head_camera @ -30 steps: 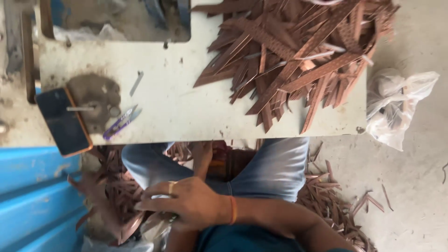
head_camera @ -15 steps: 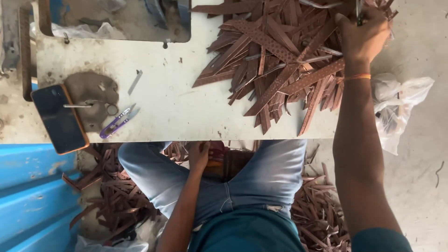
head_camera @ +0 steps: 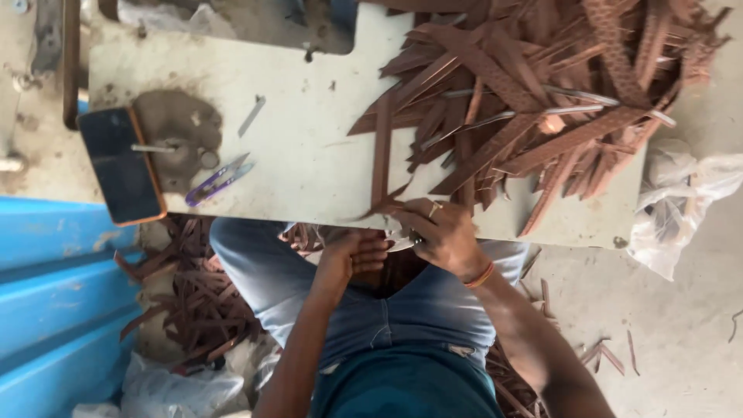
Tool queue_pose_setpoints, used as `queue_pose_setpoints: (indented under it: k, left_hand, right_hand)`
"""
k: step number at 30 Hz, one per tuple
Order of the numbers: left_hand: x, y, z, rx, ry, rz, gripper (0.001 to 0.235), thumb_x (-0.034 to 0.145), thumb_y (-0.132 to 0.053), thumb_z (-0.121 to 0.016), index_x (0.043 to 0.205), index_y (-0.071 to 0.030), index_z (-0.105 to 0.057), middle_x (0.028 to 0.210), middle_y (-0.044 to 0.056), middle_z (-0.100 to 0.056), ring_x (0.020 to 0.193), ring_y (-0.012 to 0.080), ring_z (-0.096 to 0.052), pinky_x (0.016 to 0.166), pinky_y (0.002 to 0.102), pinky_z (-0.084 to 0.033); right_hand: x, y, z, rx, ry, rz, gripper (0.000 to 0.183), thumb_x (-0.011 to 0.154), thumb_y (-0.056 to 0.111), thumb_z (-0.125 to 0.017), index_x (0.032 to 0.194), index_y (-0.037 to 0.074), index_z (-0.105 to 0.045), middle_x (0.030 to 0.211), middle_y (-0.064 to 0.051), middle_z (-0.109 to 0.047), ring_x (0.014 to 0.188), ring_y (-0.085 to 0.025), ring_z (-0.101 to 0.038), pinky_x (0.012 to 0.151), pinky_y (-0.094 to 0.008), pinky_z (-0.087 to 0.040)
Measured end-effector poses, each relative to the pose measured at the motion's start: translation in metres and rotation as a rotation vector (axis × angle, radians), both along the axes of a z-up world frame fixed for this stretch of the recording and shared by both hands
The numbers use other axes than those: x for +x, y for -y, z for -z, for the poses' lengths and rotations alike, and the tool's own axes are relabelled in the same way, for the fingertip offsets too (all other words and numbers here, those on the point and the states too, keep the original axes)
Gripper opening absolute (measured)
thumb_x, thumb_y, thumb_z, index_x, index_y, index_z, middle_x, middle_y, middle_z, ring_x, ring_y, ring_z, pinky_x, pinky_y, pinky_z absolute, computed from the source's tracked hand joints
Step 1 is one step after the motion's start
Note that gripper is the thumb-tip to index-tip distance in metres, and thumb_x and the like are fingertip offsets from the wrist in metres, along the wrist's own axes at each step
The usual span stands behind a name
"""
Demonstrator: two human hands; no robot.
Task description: Trim the ends of patterned leather strips using a small hand-held trimming blade.
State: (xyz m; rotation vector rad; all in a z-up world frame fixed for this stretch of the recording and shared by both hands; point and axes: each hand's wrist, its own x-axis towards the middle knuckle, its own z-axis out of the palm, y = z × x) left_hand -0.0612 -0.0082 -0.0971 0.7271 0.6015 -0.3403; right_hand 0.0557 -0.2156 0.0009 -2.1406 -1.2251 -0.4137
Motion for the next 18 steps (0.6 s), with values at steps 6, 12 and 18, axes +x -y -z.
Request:
queue_pose_setpoints:
  k: [6,12,18]
  left_hand:
    - [-0.010,-0.007,-0.046,0.628,0.048,0.194,0.032,0.103,-0.028,-0.059,0.117,-0.002,-0.072,0.092,0.013,-0.078,0.072,0.0202,-0.071,0.062,0.033,-0.058]
    - [0.041,0.031,-0.075,1.410,0.354,0.168,0.029,0.104,-0.031,-0.063,0.118,-0.006,-0.069,0.102,0.013,-0.071,0.075,0.0255,-0.072,0.060,0.037,-0.058]
    - [0.060,0.049,-0.068,1.647,0.549,0.358,0.028,0.098,-0.025,-0.068,0.118,-0.006,-0.067,0.106,0.016,-0.059,0.074,0.0360,-0.069,0.060,0.046,-0.056]
  right_hand:
    - [-0.023,0.007,0.033,-0.047,-0.246,0.021,0.035,0.078,-0.001,-0.076,0.112,0.008,-0.074,0.106,-0.007,-0.072,0.078,-0.020,-0.072,0.062,-0.030,-0.059]
    - [-0.036,-0.006,0.014,0.105,-0.436,0.331,0.034,0.078,-0.009,-0.073,0.108,0.005,-0.075,0.108,-0.009,-0.072,0.093,-0.022,-0.076,0.075,-0.032,-0.065]
    - [-0.034,-0.001,0.018,0.152,-0.521,0.541,0.027,0.080,-0.007,-0.077,0.105,0.002,-0.077,0.102,-0.011,-0.075,0.084,-0.023,-0.074,0.072,-0.032,-0.061]
